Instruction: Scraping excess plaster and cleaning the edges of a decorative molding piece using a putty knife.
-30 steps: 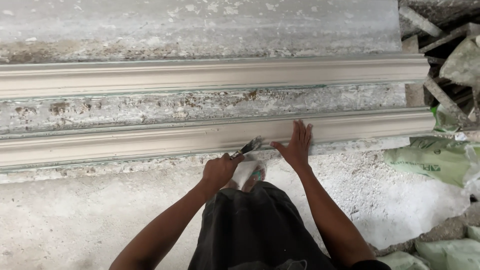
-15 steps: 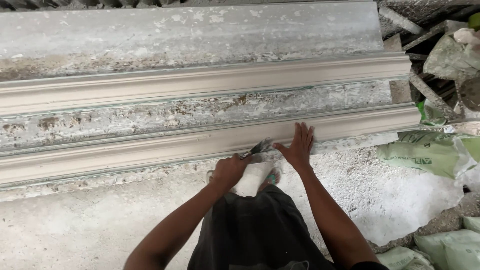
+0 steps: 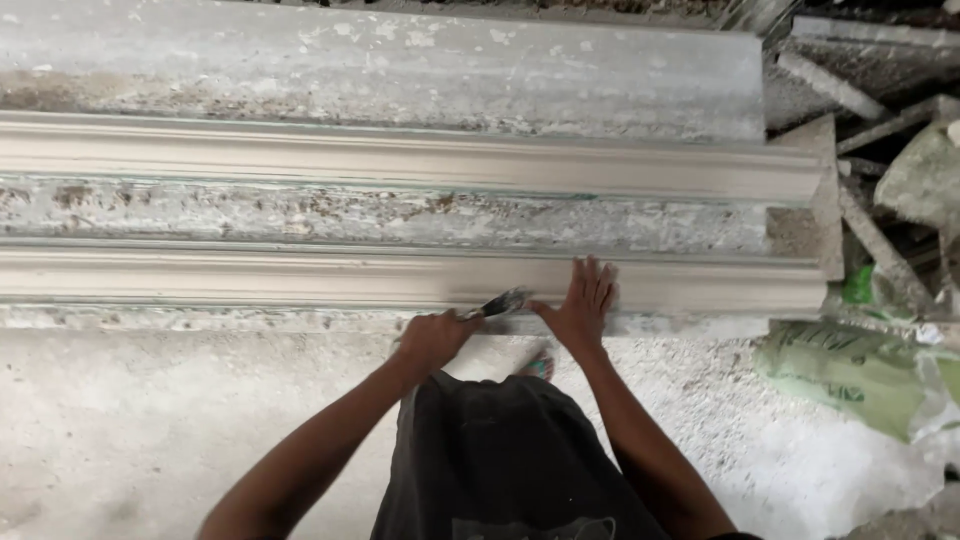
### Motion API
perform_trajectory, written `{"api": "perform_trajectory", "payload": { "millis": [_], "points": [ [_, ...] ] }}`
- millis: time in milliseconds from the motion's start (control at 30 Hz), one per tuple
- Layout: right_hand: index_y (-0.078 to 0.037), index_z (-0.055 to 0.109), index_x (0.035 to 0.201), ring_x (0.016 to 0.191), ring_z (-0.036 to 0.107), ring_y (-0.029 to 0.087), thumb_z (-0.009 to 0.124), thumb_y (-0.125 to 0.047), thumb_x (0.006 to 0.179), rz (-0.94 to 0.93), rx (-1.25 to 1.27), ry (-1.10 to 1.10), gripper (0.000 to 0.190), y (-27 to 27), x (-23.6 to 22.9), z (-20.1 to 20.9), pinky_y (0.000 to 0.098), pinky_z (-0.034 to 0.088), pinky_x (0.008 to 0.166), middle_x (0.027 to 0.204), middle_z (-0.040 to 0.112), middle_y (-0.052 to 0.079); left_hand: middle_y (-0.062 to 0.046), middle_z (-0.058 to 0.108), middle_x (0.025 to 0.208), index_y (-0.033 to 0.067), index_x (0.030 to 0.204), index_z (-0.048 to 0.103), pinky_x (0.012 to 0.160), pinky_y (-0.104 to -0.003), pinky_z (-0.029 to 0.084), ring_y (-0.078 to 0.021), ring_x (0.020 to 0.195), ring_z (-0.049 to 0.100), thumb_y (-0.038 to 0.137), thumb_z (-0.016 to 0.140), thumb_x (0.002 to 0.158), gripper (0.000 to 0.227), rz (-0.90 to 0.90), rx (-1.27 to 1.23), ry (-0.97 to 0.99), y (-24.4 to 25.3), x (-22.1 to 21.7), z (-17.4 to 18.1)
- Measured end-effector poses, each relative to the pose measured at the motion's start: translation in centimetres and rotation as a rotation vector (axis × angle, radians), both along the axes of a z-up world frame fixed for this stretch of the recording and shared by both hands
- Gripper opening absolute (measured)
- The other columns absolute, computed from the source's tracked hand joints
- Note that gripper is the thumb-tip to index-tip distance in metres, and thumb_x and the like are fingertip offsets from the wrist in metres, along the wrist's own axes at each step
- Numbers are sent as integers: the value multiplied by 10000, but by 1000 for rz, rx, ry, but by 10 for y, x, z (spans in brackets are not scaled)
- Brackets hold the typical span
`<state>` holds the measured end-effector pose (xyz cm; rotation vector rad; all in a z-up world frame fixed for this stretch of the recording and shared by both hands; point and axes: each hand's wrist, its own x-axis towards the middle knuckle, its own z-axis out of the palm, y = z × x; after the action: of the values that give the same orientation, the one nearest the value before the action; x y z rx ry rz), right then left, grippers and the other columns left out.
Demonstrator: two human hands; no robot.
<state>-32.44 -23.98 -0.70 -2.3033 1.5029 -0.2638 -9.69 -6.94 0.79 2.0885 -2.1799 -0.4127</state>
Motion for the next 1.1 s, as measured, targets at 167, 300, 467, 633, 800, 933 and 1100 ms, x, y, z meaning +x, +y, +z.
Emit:
{"api": "perform_trajectory", "payload": {
  "millis": [167,300,467,633,800,933,1100],
  "points": [
    [-126,321,1592,1518,170,495,827,-687,622,40,-64,-46,1229,-20,-24,-11,635,178,1228,1643,264,175,-136,670,857,426,1302,643,536,-534,598,-399,681,748,305,468,1024,350,55,65,-88,6,9,1],
    [-115,352,1576,1508,220,497,817,-695,626,92,-136,-58,1206,-20,-29,-17,645,201,1218,1617,310,197,-123,671,847,435,1278,661,539,-514,604,-373,665,747,308,457,1033,343,67,44,-147,-5,-12,0],
    [-106,346,1577,1545,154,453,773,-734,674,146,-115,-61,1180,-29,-33,-20,632,106,1227,1639,273,182,-117,656,853,438,1284,642,554,-525,613,-385,678,747,325,440,1034,340,92,110,-125,9,0,17],
    [-108,290,1589,1563,76,437,756,-756,708,126,-6,-96,1189,-28,-35,-19,605,-15,1239,1661,208,178,-85,625,831,471,1279,620,509,-502,595,-368,642,730,355,412,1048,332,40,102,-124,-6,-17,-13],
    [-104,285,1589,1550,132,450,739,-789,682,109,3,-75,1224,-28,-37,-3,584,88,1256,1644,237,175,-107,626,833,445,1287,631,519,-521,594,-384,640,729,387,372,1057,352,72,145,-101,8,1,0],
    [-98,274,1598,1548,101,452,791,-704,730,119,2,-101,1178,-27,-34,-8,601,47,1241,1644,215,174,-112,658,893,427,1336,597,564,-539,617,-392,712,751,318,358,1047,390,34,109,-3,-9,-19,-15],
    [-100,262,1602,1552,93,448,829,-615,738,121,8,-71,1154,-28,-34,-3,614,51,1240,1650,207,172,-110,619,839,492,1343,601,501,-531,589,-375,617,726,317,425,1008,417,30,19,-83,0,-16,-15]
  ]
}}
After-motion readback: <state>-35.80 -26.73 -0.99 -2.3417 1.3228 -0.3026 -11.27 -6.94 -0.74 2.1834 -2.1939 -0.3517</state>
